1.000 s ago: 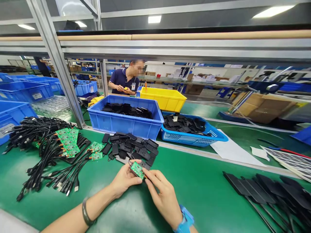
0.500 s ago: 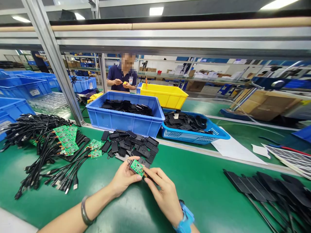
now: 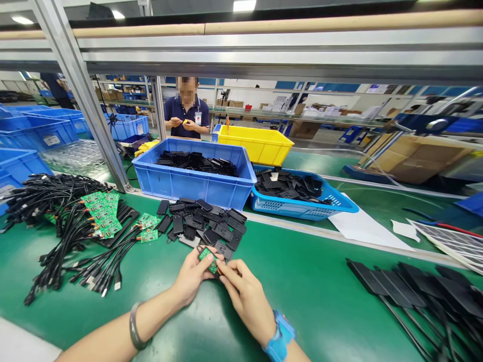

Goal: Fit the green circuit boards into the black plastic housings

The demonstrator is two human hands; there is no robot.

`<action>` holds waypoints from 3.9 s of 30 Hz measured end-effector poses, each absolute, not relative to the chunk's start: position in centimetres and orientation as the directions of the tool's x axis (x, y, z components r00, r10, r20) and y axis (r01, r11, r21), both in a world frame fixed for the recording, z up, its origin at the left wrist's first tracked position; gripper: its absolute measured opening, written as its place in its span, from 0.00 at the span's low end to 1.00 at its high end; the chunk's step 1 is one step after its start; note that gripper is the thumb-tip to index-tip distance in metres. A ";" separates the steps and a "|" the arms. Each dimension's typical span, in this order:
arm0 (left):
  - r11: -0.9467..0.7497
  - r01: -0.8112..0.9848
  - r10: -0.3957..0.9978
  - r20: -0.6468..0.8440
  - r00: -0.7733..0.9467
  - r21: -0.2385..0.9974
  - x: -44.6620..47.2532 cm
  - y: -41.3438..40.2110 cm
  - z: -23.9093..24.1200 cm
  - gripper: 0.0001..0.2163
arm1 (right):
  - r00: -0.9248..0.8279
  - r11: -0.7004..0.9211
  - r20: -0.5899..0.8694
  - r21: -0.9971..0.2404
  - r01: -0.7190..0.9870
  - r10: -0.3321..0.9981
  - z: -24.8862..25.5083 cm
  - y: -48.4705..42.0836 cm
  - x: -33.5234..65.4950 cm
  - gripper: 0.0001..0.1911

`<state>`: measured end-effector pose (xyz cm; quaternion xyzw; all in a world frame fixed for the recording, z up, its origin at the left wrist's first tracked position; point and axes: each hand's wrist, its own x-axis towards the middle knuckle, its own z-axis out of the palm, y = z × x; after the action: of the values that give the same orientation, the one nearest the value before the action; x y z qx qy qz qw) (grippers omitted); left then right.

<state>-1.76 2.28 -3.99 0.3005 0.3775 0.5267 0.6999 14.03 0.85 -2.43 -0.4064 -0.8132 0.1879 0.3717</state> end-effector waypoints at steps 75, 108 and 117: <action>0.373 -0.291 0.909 -0.285 0.303 0.881 -2.3 1.6 -3.1 0.27 | -0.196 0.377 0.361 -0.546 0.748 0.912 -3.3 3.9 16.4 0.21; 0.250 -0.117 0.899 -0.185 0.398 0.961 -1.5 1.3 -4.0 0.23 | -0.014 0.001 0.001 -1.000 -0.008 1.000 -3.4 2.1 13.8 0.15; 0.279 -0.114 0.890 -0.212 0.404 0.953 -2.2 1.3 -4.5 0.22 | -0.060 -0.045 -0.038 -0.993 -0.111 0.997 -3.8 2.5 13.5 0.23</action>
<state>-2.17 1.30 -4.48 0.4772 0.4062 0.3644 0.6888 13.54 2.53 -3.78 -0.4667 -0.4747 0.5518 0.5023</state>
